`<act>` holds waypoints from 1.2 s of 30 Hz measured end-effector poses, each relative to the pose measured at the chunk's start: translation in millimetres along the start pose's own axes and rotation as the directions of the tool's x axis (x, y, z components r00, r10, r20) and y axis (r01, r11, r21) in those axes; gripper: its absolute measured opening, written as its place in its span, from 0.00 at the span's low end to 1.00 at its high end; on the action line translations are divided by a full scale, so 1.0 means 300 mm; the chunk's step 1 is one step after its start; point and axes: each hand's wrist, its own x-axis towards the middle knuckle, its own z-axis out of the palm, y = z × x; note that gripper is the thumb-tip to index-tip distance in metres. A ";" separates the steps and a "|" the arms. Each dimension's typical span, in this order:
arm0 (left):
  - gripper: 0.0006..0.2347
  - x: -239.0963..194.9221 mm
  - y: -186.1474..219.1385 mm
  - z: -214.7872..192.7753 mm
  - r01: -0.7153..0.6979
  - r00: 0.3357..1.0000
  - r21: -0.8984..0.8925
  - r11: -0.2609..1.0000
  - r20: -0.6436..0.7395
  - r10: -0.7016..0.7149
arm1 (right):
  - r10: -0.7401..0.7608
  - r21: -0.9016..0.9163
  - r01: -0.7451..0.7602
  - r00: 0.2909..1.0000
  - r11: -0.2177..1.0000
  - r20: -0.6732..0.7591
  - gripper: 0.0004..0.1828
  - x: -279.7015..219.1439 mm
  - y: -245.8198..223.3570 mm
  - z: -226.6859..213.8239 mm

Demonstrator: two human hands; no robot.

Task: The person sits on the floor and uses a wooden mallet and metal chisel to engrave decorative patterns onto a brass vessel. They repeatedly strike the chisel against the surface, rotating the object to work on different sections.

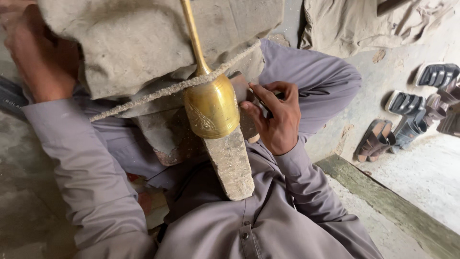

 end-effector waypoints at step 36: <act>0.07 0.000 -0.049 0.061 -0.037 0.999 -0.113 0.993 -0.028 0.034 | -0.039 -0.098 0.050 0.993 0.994 0.110 0.16 -0.069 -0.040 0.023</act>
